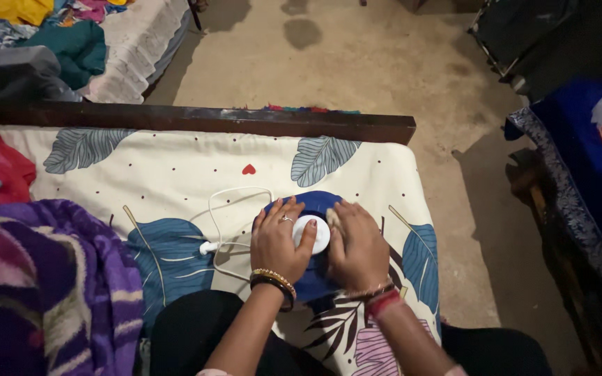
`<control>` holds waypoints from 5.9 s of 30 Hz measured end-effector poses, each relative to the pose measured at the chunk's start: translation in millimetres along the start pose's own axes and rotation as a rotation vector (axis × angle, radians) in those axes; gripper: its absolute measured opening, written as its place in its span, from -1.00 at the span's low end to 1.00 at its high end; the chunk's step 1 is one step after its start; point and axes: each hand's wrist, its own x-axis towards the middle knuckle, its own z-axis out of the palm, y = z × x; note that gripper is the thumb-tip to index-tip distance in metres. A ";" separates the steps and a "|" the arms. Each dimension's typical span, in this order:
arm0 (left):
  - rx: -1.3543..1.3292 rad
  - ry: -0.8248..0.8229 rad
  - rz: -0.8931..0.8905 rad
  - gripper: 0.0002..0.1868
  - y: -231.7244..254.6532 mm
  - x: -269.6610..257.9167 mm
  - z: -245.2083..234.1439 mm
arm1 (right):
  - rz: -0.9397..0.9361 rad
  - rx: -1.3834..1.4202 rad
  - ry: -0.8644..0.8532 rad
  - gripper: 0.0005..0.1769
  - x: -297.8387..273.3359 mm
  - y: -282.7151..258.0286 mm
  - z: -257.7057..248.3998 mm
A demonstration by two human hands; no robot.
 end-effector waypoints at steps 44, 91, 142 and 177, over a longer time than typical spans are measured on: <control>-0.015 0.059 -0.021 -0.49 0.0 -3.7 5.5 | 0.291 -0.063 -0.363 -0.49 -30.3 13.5 -42.5; 0.097 0.154 -0.065 -0.32 -1.7 -9.9 7.6 | -0.270 0.184 -0.690 -0.76 115.0 29.1 51.9; 0.121 0.124 -0.089 -0.40 5.7 -8.5 5.0 | -0.227 0.021 -0.457 -0.57 86.3 39.3 10.3; 0.132 -0.419 -0.424 -0.20 2.5 22.8 0.5 | -0.245 -0.283 -0.037 -0.64 -103.0 -79.7 -0.3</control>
